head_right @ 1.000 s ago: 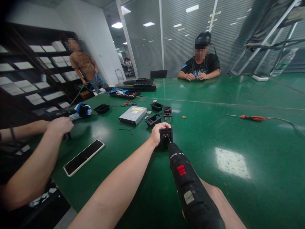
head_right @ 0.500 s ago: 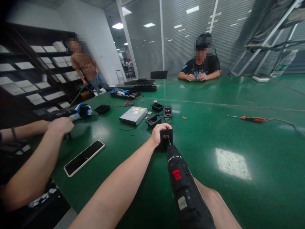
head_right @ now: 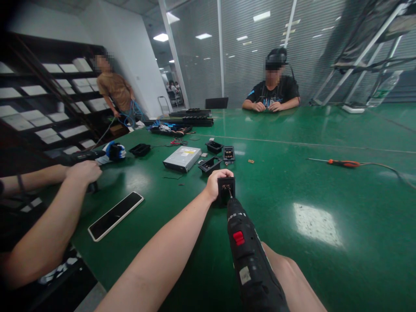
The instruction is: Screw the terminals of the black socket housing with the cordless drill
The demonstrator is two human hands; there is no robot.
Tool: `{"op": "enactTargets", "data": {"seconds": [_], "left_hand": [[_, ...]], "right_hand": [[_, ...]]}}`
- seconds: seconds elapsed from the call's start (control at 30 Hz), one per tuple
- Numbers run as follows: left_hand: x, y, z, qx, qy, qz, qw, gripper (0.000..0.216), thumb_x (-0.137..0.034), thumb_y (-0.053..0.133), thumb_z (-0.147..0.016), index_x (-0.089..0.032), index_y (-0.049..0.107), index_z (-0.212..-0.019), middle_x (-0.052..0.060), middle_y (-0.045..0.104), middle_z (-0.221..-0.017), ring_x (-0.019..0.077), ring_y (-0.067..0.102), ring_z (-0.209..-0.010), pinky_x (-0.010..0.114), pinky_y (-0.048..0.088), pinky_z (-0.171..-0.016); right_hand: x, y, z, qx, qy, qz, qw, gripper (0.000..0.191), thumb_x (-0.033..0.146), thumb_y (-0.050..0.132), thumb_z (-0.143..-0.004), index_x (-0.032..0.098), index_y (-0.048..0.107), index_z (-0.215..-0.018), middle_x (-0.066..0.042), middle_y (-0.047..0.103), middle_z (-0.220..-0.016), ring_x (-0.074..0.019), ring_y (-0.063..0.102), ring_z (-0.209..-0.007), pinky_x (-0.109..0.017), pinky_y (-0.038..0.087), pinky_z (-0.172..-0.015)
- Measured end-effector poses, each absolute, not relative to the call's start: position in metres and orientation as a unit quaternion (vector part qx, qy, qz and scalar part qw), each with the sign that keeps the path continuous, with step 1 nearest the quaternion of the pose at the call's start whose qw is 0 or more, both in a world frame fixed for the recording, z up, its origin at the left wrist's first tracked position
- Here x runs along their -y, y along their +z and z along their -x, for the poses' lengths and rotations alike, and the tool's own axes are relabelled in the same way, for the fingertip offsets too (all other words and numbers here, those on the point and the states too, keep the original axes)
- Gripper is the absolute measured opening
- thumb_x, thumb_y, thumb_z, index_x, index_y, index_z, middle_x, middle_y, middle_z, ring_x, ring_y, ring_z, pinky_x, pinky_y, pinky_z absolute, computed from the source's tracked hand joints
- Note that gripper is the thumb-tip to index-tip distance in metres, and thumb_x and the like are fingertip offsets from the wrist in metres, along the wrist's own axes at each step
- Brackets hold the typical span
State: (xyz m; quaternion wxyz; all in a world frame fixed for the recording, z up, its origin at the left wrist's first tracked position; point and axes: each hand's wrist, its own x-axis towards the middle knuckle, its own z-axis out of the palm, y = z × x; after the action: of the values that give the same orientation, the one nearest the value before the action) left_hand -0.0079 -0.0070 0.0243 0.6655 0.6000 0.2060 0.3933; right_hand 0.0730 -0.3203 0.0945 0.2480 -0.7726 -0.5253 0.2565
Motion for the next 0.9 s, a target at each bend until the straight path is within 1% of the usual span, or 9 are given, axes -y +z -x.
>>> {"op": "enactTargets", "data": {"seconds": [0.07,0.13,0.27,0.37,0.43,0.57,0.63,0.8,0.9], "left_hand": [[0.007,0.025,0.008,-0.209,0.392,-0.598,0.667,0.029,-0.037,0.053,-0.069,-0.015,0.072,-0.067,0.008,0.064,-0.072,0.0198,0.056,-0.069,0.031,0.045,-0.068],[0.007,0.025,0.008,-0.211,0.392,-0.600,0.665,0.029,-0.037,0.053,-0.069,-0.015,0.072,-0.067,0.008,0.064,-0.072,0.0197,0.056,-0.069,0.031,0.045,-0.068],[0.007,0.025,0.009,-0.214,0.393,-0.610,0.654,0.029,-0.037,0.053,-0.069,-0.015,0.071,-0.066,0.008,0.064,-0.072,0.0196,0.055,-0.068,0.031,0.046,-0.068],[0.007,0.025,0.009,-0.217,0.391,-0.606,0.658,0.029,-0.038,0.053,-0.069,-0.015,0.071,-0.067,0.008,0.065,-0.072,0.0200,0.056,-0.068,0.032,0.047,-0.068],[0.007,0.024,0.010,-0.218,0.392,-0.599,0.664,0.029,-0.038,0.054,-0.069,-0.015,0.072,-0.068,0.009,0.066,-0.073,0.0206,0.058,-0.069,0.032,0.047,-0.068],[0.007,0.023,0.011,-0.214,0.387,-0.588,0.677,0.030,-0.038,0.055,-0.069,-0.015,0.073,-0.070,0.009,0.068,-0.074,0.0210,0.060,-0.069,0.032,0.049,-0.068],[0.007,0.022,0.012,-0.212,0.382,-0.583,0.685,0.029,-0.039,0.056,-0.069,-0.015,0.073,-0.071,0.009,0.068,-0.074,0.0209,0.061,-0.069,0.033,0.050,-0.069],[0.007,0.021,0.012,-0.210,0.379,-0.568,0.700,0.028,-0.038,0.057,-0.070,-0.015,0.074,-0.072,0.009,0.069,-0.074,0.0209,0.061,-0.068,0.033,0.050,-0.069],[0.007,0.021,0.012,-0.208,0.377,-0.569,0.701,0.028,-0.038,0.057,-0.069,-0.015,0.074,-0.072,0.009,0.069,-0.074,0.0212,0.062,-0.068,0.033,0.050,-0.069]], "right_hand": [[0.315,0.101,-0.069,0.530,0.263,0.767,0.249,0.026,0.018,0.068,-0.087,0.026,0.057,-0.065,0.003,0.068,-0.060,-0.0170,0.066,-0.056,-0.027,0.046,-0.054],[0.313,0.107,-0.067,0.532,0.283,0.757,0.254,0.024,0.018,0.064,-0.085,0.027,0.053,-0.065,0.004,0.067,-0.059,-0.0175,0.067,-0.057,-0.027,0.044,-0.055],[0.313,0.105,-0.068,0.529,0.323,0.739,0.264,0.021,0.019,0.060,-0.084,0.028,0.050,-0.068,0.003,0.068,-0.063,-0.0183,0.067,-0.059,-0.027,0.044,-0.057],[0.314,0.095,-0.072,0.545,0.317,0.737,0.243,0.020,0.020,0.061,-0.083,0.028,0.048,-0.070,0.002,0.068,-0.066,-0.0187,0.066,-0.061,-0.027,0.042,-0.057],[0.315,0.090,-0.074,0.566,0.318,0.725,0.230,0.020,0.021,0.061,-0.085,0.028,0.047,-0.073,0.002,0.067,-0.068,-0.0186,0.064,-0.063,-0.027,0.042,-0.058],[0.315,0.094,-0.073,0.590,0.337,0.699,0.222,0.009,0.024,0.056,-0.095,0.025,0.057,-0.086,-0.001,0.073,-0.080,-0.0199,0.069,-0.071,-0.026,0.048,-0.064],[0.316,0.098,-0.071,0.586,0.351,0.694,0.225,0.008,0.023,0.056,-0.096,0.024,0.061,-0.090,-0.001,0.076,-0.083,-0.0197,0.071,-0.073,-0.025,0.050,-0.065],[0.316,0.103,-0.068,0.566,0.331,0.708,0.263,0.014,0.017,0.061,-0.090,0.025,0.061,-0.078,0.001,0.074,-0.071,-0.0182,0.070,-0.065,-0.024,0.048,-0.059],[0.316,0.109,-0.065,0.558,0.320,0.709,0.288,0.011,0.017,0.062,-0.087,0.024,0.065,-0.079,0.001,0.076,-0.070,-0.0183,0.070,-0.063,-0.024,0.049,-0.059]]}}
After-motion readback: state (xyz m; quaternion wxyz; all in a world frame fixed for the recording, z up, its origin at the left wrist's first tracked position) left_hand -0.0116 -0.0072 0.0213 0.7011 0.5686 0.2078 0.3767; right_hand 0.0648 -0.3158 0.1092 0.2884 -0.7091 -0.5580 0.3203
